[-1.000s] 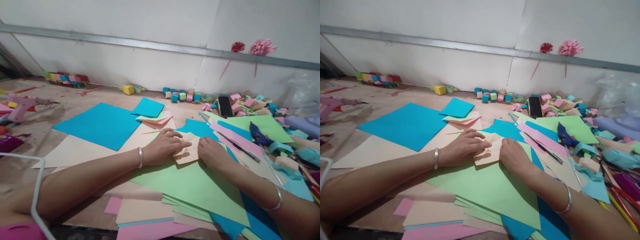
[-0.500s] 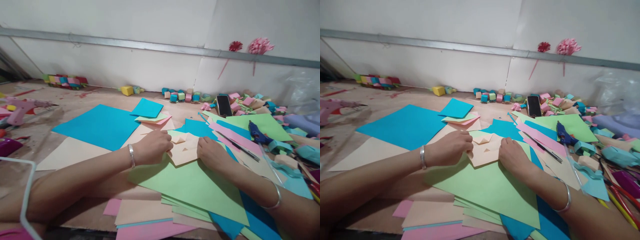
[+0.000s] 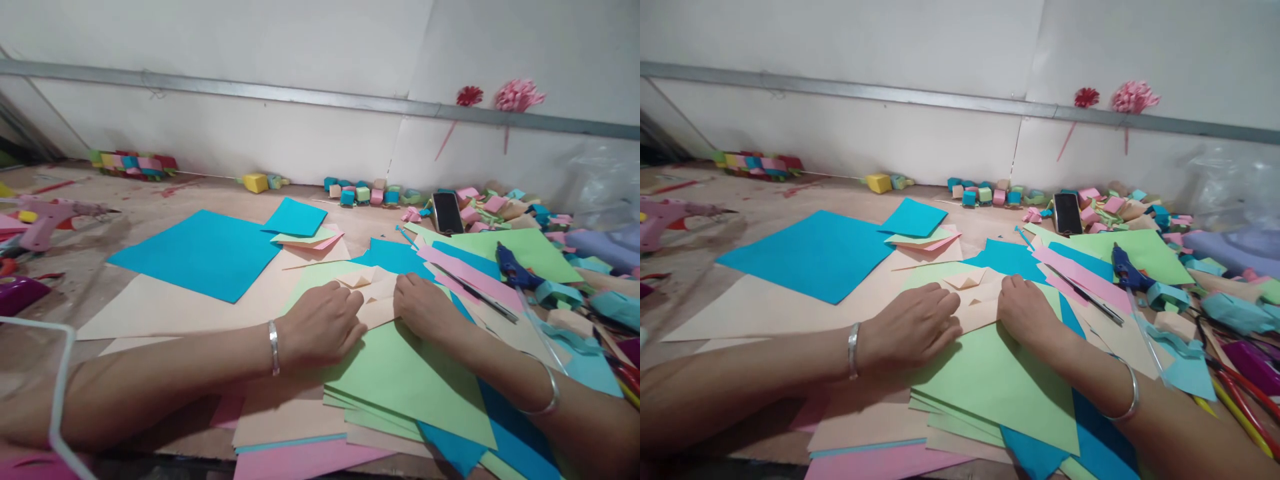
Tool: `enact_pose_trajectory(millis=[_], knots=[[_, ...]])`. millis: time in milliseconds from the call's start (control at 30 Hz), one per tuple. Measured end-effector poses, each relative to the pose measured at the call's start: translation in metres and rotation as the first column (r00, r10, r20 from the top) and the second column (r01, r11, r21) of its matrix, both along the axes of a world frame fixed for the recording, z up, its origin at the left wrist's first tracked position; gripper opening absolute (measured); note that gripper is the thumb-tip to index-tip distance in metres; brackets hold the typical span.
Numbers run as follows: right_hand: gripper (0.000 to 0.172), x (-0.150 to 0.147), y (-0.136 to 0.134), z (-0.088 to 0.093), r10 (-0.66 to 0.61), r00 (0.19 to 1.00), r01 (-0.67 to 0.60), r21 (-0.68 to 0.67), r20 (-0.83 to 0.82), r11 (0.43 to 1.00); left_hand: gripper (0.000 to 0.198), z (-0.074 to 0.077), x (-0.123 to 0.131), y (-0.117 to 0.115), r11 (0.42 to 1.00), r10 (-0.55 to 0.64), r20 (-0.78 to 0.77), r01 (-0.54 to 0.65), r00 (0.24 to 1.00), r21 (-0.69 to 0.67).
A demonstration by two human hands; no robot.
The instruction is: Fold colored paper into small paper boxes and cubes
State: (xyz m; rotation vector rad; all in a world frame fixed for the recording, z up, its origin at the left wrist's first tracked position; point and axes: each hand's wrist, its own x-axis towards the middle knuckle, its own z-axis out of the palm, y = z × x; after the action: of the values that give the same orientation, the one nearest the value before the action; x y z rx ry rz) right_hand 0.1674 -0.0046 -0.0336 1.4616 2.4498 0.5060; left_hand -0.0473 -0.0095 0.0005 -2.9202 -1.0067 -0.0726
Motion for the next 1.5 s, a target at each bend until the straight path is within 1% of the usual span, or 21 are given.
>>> enact_pose_trajectory(millis=[100, 133, 233, 300, 400, 433, 467, 500, 533, 567, 600, 633, 667, 733, 833, 933, 1033, 1167, 1300, 1500], knots=[[0.022, 0.001, -0.001, 0.000, -0.018, 0.999, 0.019, 0.020, -0.035, 1.000, 0.045, -0.006, 0.000, 0.002, 0.998, -0.005, 0.063, 0.009, 0.998, -0.069], [0.021, 0.002, 0.000, 0.000, -0.028, 0.998, 0.029, 0.019, -0.055, 0.999, 0.045, -0.007, 0.000, 0.004, 0.997, -0.011, 0.070, 0.017, 0.998, -0.079], [0.018, 0.007, 0.003, 0.000, -0.066, 0.986, 0.068, 0.007, -0.153, 0.998, 0.031, -0.008, 0.000, 0.008, 0.996, -0.036, 0.043, 0.039, 0.998, -0.079], [0.018, 0.011, 0.006, 0.001, -0.091, 0.975, 0.095, 0.012, -0.204, 0.995, 0.026, -0.009, 0.001, 0.009, 0.997, -0.045, 0.023, 0.046, 0.999, -0.056], [0.018, 0.013, 0.009, 0.004, -0.117, 0.968, 0.131, 0.052, -0.221, 0.990, 0.029, -0.011, 0.001, 0.010, 0.998, -0.062, 0.021, 0.063, 0.998, -0.016], [0.019, 0.012, 0.009, 0.006, -0.099, 0.964, 0.121, 0.078, -0.247, 0.990, 0.030, -0.012, 0.001, 0.010, 0.998, -0.063, 0.028, 0.063, 0.998, -0.012], [0.021, 0.011, 0.007, 0.008, -0.053, 0.952, 0.089, 0.105, -0.301, 0.990, 0.031, -0.013, 0.001, 0.011, 0.998, -0.060, 0.040, 0.060, 0.997, -0.014], [0.023, 0.009, 0.005, 0.009, 0.014, 0.924, 0.035, 0.123, -0.382, 0.992, 0.031, -0.015, 0.000, 0.012, 0.998, -0.054, 0.056, 0.055, 0.997, -0.021], [0.024, 0.007, 0.002, 0.011, 0.085, 0.872, -0.029, 0.122, -0.481, 0.992, 0.030, -0.016, -0.001, 0.013, 0.999, -0.040, 0.077, 0.042, 0.996, -0.031], [0.023, 0.005, -0.001, 0.013, 0.136, 0.801, -0.095, 0.101, -0.583, 0.990, 0.029, -0.017, -0.001, 0.015, 0.999, -0.022, 0.103, 0.026, 0.994, -0.045], [0.022, 0.004, -0.003, 0.014, 0.154, 0.729, -0.154, 0.059, -0.667, 0.986, 0.028, -0.018, -0.002, 0.017, 0.998, -0.001, 0.132, 0.009, 0.991, -0.060], [0.022, 0.003, -0.004, 0.014, 0.137, 0.681, -0.195, 0.002, -0.720, 0.981, 0.026, -0.019, -0.003, 0.019, 0.997, 0.023, 0.163, -0.010, 0.986, -0.080], [0.024, 0.003, -0.004, 0.013, 0.102, 0.659, -0.216, -0.057, -0.746, 0.975, 0.025, -0.019, -0.004, 0.021, 0.994, 0.052, 0.194, -0.032, 0.980, -0.104], [0.025, 0.005, 0.000, 0.010, 0.028, 0.657, -0.195, -0.134, -0.753, 0.972, 0.024, -0.020, -0.005, 0.025, 0.984, 0.112, 0.235, -0.075, 0.966, -0.162], [0.025, 0.012, 0.010, 0.003, -0.072, 0.658, -0.092, -0.174, -0.750, 0.980, 0.023, -0.019, -0.006, 0.030, 0.964, 0.186, 0.234, -0.131, 0.954, -0.230], [0.026, 0.018, 0.018, 0.002, -0.181, 0.676, 0.006, -0.240, -0.714, 0.971, 0.023, -0.018, -0.006, 0.031, 0.954, 0.222, 0.242, -0.159, 0.944, -0.255], [0.028, 0.019, 0.020, 0.004, -0.251, 0.687, 0.052, -0.298, -0.682, 0.953, 0.025, -0.019, -0.006, 0.032, 0.946, 0.259, 0.236, -0.197, 0.937, -0.256], [0.030, 0.018, 0.020, 0.003, -0.261, 0.686, 0.064, -0.301, -0.679, 0.951, 0.026, -0.018, -0.006, 0.033, 0.938, 0.305, 0.186, -0.261, 0.934, -0.229], [0.031, 0.017, 0.019, 0.002, -0.251, 0.705, 0.067, -0.289, -0.664, 0.955, 0.027, -0.016, -0.007, 0.032, 0.942, 0.292, 0.155, -0.256, 0.944, -0.215], [0.028, 0.018, 0.022, 0.004, -0.243, 0.707, 0.057, -0.289, -0.665, 0.956, 0.037, -0.015, -0.009, 0.035, 0.928, 0.324, 0.118, -0.291, 0.939, -0.234]])
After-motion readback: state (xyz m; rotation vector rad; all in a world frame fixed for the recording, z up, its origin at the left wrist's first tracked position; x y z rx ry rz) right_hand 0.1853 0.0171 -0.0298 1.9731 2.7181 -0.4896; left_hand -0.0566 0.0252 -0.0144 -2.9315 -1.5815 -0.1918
